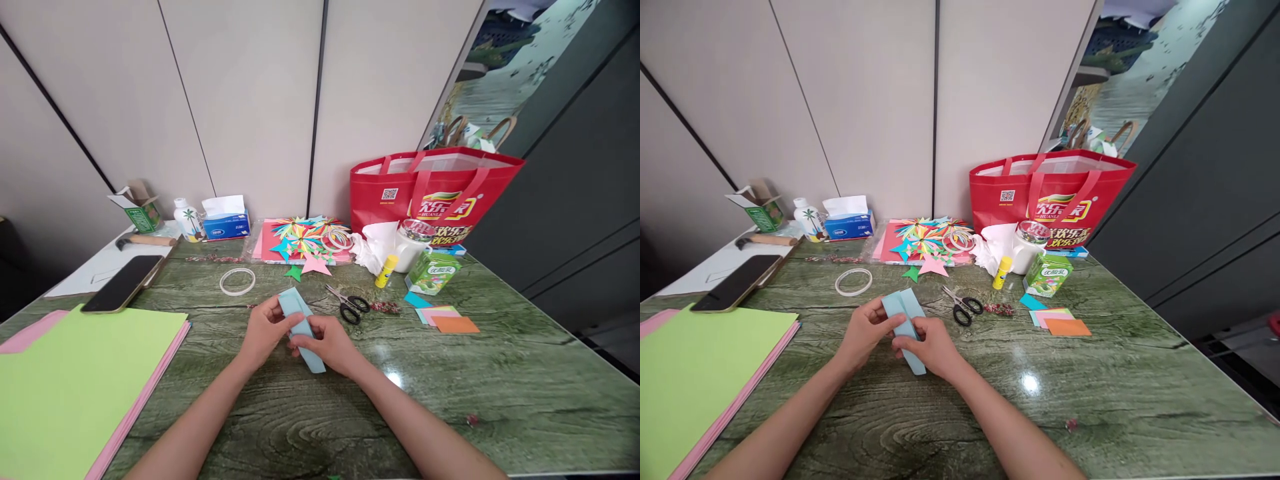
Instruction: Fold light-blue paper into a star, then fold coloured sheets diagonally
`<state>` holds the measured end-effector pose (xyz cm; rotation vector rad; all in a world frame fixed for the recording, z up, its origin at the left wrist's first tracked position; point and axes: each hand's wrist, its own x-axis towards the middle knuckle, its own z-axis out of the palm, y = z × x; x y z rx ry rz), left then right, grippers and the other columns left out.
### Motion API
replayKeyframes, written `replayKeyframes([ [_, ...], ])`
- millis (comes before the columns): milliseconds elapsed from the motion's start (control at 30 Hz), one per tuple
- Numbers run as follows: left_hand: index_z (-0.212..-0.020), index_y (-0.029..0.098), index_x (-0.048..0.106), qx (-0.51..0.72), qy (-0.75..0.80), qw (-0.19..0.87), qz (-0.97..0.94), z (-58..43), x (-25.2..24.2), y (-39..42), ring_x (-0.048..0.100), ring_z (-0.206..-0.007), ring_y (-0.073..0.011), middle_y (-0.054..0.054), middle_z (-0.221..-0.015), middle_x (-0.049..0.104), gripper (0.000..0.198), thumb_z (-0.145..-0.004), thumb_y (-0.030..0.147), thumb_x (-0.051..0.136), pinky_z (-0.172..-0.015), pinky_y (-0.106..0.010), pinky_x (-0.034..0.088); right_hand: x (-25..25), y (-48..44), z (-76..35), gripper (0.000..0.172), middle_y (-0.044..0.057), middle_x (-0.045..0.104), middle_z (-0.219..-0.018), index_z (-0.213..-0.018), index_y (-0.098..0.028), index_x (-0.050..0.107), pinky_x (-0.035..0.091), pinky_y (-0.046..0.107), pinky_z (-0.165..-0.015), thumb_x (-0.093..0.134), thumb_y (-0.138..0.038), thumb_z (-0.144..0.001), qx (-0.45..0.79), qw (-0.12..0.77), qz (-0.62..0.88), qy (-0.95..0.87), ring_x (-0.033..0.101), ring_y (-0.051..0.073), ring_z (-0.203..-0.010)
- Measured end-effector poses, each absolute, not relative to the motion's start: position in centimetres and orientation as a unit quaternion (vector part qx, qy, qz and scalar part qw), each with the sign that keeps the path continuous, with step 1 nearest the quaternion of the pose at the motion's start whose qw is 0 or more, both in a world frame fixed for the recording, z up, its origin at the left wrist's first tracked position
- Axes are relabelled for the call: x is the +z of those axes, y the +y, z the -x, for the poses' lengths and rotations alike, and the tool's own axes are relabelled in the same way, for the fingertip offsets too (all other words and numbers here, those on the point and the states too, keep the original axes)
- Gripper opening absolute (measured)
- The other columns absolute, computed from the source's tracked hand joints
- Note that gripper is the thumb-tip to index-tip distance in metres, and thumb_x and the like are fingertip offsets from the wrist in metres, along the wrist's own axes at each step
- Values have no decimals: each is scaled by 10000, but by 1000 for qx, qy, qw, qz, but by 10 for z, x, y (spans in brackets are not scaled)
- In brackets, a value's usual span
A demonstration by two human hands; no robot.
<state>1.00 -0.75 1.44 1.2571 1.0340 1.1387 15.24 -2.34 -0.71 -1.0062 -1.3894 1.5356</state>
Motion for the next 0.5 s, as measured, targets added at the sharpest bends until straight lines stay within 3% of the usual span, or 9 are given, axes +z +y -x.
replayKeyframes([
  [167,-914,151,618,508,413,563,-505,-5,20,-4,657,-739,-214,-61,-788,719,326,-659,336,704,-691,-302,495,-6,-24,-153,279,6,677,-635,-638,-168,590,502,286,-512,700,-423,-623,618,407,401,-540,637,178,-537],
  [500,-813,125,647,504,442,581,-462,-4,21,-2,646,-602,-195,-75,-711,718,353,-572,356,761,-585,-290,499,-6,-26,-152,222,24,683,-641,-647,-154,607,494,276,-525,670,-366,-665,610,387,410,-556,638,169,-545],
])
